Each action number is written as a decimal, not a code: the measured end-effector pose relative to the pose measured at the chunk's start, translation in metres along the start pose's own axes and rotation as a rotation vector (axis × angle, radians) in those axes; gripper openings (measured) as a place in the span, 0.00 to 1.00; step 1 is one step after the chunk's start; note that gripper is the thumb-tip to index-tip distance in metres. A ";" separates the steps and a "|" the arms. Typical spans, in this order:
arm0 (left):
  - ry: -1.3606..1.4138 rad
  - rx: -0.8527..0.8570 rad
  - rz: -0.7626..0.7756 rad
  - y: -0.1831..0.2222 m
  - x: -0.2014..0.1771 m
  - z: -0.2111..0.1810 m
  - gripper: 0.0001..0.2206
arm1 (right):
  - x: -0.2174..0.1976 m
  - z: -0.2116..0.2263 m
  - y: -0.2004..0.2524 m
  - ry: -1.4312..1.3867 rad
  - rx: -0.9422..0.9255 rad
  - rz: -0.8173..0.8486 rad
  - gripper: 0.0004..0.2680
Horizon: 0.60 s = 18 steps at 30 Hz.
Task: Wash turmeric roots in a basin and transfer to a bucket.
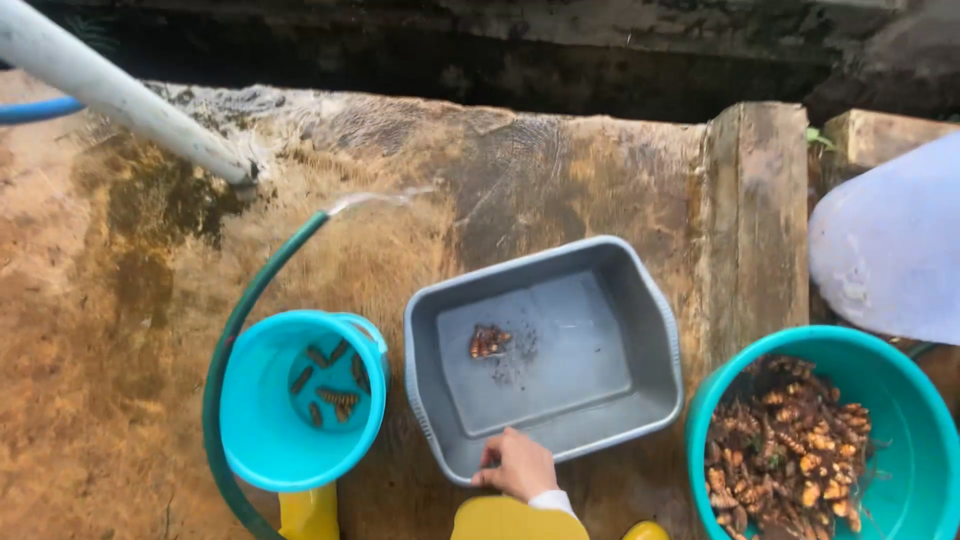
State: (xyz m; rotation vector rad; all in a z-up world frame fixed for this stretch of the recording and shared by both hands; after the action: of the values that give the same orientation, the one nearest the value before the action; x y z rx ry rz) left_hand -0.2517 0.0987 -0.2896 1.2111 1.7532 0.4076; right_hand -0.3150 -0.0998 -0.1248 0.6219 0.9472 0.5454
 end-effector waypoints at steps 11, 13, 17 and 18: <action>-0.336 0.089 -0.392 0.025 -0.225 0.089 0.09 | 0.029 -0.024 -0.031 0.090 0.136 0.237 0.13; -0.399 0.092 -0.457 0.079 -0.280 0.104 0.08 | 0.014 -0.006 -0.043 0.106 0.151 0.289 0.13; -0.325 -0.749 -1.326 0.286 -0.450 0.134 0.11 | -0.006 0.029 -0.037 0.267 0.170 0.281 0.17; -0.324 -0.744 -1.329 0.294 -0.443 0.160 0.11 | 0.008 0.028 -0.033 0.267 0.173 0.277 0.17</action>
State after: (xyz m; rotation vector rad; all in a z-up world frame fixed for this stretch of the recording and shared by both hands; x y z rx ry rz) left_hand 0.0772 -0.1840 0.0576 -0.4662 1.5148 0.0134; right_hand -0.2819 -0.1242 -0.1399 0.8577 1.1764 0.8128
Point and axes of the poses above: each hand's wrist, its own y-axis away from the middle knuckle, its own x-axis out of the palm, z = x × y, the point moved 7 cm from there along -y, towards the middle knuckle, and after that the axes turned 13 degrees about x, right-handed, at the moved point
